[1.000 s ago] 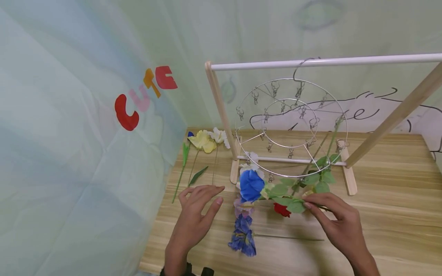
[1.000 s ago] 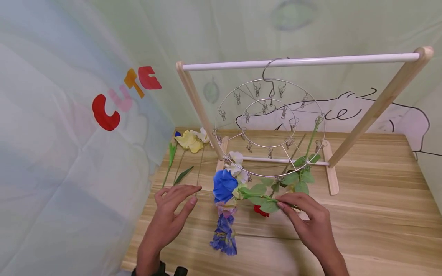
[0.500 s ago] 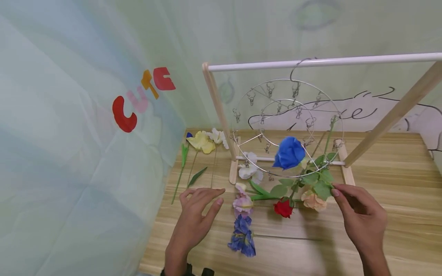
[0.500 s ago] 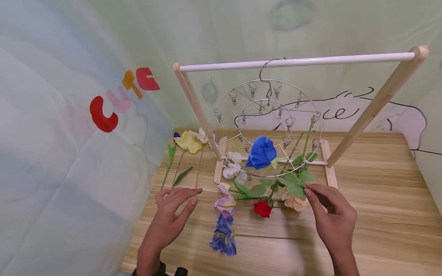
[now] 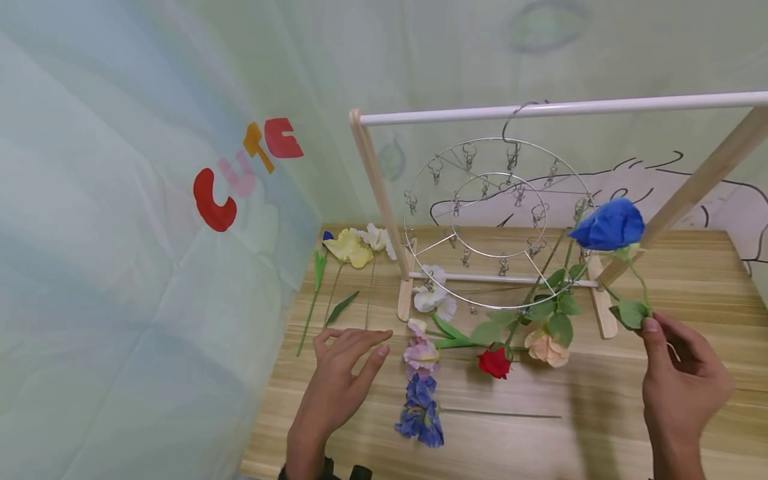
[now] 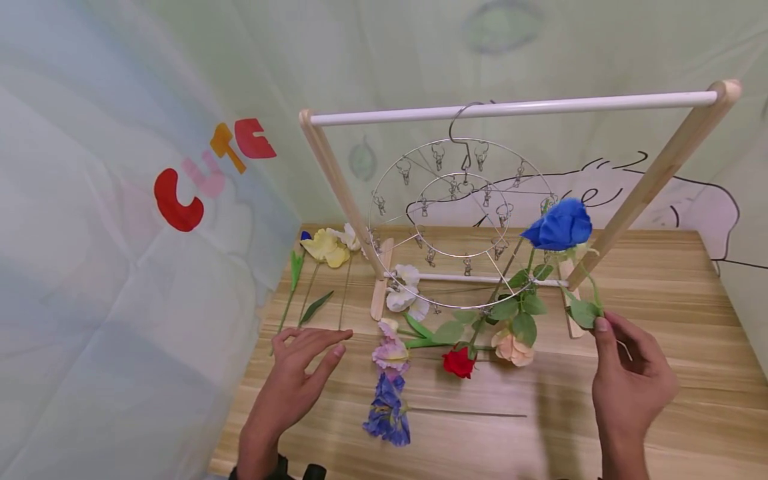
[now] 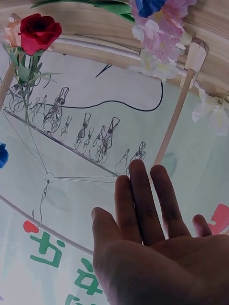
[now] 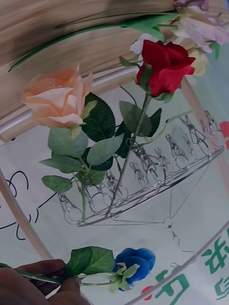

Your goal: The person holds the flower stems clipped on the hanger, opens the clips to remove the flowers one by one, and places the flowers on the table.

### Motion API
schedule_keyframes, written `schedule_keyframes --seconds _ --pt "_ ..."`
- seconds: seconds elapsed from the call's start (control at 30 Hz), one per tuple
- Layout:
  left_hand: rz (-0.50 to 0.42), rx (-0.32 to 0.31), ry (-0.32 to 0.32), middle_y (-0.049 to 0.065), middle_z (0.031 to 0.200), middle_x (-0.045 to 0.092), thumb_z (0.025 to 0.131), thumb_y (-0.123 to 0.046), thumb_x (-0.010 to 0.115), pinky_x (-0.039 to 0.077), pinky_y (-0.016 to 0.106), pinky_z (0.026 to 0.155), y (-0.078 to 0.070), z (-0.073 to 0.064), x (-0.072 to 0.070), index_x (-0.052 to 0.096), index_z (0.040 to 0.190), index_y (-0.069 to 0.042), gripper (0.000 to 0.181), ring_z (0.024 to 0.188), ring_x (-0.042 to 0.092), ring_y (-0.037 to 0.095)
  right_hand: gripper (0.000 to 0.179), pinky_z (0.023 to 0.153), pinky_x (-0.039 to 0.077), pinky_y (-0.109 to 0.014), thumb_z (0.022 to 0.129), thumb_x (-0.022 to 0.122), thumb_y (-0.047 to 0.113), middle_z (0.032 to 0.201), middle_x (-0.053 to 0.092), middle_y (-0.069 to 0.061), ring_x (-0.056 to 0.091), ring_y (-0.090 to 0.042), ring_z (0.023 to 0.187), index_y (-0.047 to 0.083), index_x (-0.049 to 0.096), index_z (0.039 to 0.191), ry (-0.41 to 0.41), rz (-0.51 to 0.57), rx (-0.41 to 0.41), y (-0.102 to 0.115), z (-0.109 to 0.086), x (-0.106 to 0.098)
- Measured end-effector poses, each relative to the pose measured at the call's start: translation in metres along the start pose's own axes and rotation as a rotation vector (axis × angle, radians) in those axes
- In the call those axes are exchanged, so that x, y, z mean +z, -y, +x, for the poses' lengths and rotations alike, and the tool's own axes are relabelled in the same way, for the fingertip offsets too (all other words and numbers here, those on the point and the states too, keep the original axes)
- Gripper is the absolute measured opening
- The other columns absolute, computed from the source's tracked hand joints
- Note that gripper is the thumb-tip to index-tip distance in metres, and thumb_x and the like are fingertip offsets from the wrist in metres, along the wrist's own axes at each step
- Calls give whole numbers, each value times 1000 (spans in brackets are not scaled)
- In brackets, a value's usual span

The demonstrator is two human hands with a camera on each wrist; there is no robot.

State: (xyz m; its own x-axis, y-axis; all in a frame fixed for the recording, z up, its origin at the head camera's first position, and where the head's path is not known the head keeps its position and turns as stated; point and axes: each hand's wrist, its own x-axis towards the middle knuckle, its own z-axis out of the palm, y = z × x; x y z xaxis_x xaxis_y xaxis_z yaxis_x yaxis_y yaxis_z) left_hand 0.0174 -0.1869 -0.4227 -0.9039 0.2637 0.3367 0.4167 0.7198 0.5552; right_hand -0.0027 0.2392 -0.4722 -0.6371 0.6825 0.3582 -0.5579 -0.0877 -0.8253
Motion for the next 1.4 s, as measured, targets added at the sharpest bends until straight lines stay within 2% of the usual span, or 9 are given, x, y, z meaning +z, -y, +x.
schedule_keyframes --seconds 0.1,0.17,0.23,0.43,0.53,0.73,0.87,1.1,1.4 --pt "0 0 2 -10 124 77 106 -23 68 26 54 108 -1 0 0 75 132 -24 28 117 70 13 31 79 61 -21 88 77 -12 96 81 -15 80 -15 81 -32 64 108 -52 -13 -29 -1 3 -3" --pt "1 0 4 -10 124 77 106 -23 68 26 54 108 -1 0 0 75 132 -24 27 116 70 13 31 80 61 -22 90 78 -7 97 81 -14 80 -13 81 -30 66 108 -75 -65 -54 -1 5 -5" --pt "1 -1 9 -10 125 77 106 -24 67 26 54 108 -2 0 0 75 132 -24 27 116 70 13 32 81 62 -22 90 79 -6 97 80 -15 80 -14 81 -29 66 107 -108 -56 -54 -1 7 -6" --pt "8 -12 28 -11 124 77 107 -26 66 25 52 109 -2 0 -1 75 131 -24 26 116 70 11 33 82 63 -27 86 79 -12 97 77 -20 79 -24 89 -30 64 108 -195 67 -42 -6 15 -12" --pt "5 -22 32 -11 123 77 107 -27 65 25 50 110 -2 0 -1 75 131 -24 26 115 70 10 31 84 63 -29 88 78 -11 99 75 -22 77 -27 93 -28 65 110 -231 75 -49 -9 19 -15" --pt "8 -5 22 -11 122 78 106 -25 67 26 52 110 -2 0 0 75 130 -24 26 114 70 10 38 88 62 -32 83 84 -8 105 68 -27 71 -33 103 -26 65 111 -376 215 15 -11 30 -17" --pt "8 -11 23 -11 122 78 106 -25 67 26 51 109 -2 1 0 76 129 -24 25 114 70 10 36 91 62 -32 84 84 -4 113 65 -27 67 -32 108 -19 68 112 -450 207 47 -12 38 -19" --pt "10 -15 23 -12 121 78 106 -25 67 26 52 109 -2 0 1 76 129 -24 24 114 71 10 31 91 62 -30 85 81 -9 114 66 -24 68 -28 109 -16 68 111 -543 253 142 -15 50 -23" --pt "14 -12 29 -13 122 77 107 -27 67 26 50 110 0 -1 1 76 129 -24 24 114 70 9 23 91 59 -20 94 75 0 119 62 -14 65 -19 114 -5 73 116 -473 9 212 -28 58 -29"
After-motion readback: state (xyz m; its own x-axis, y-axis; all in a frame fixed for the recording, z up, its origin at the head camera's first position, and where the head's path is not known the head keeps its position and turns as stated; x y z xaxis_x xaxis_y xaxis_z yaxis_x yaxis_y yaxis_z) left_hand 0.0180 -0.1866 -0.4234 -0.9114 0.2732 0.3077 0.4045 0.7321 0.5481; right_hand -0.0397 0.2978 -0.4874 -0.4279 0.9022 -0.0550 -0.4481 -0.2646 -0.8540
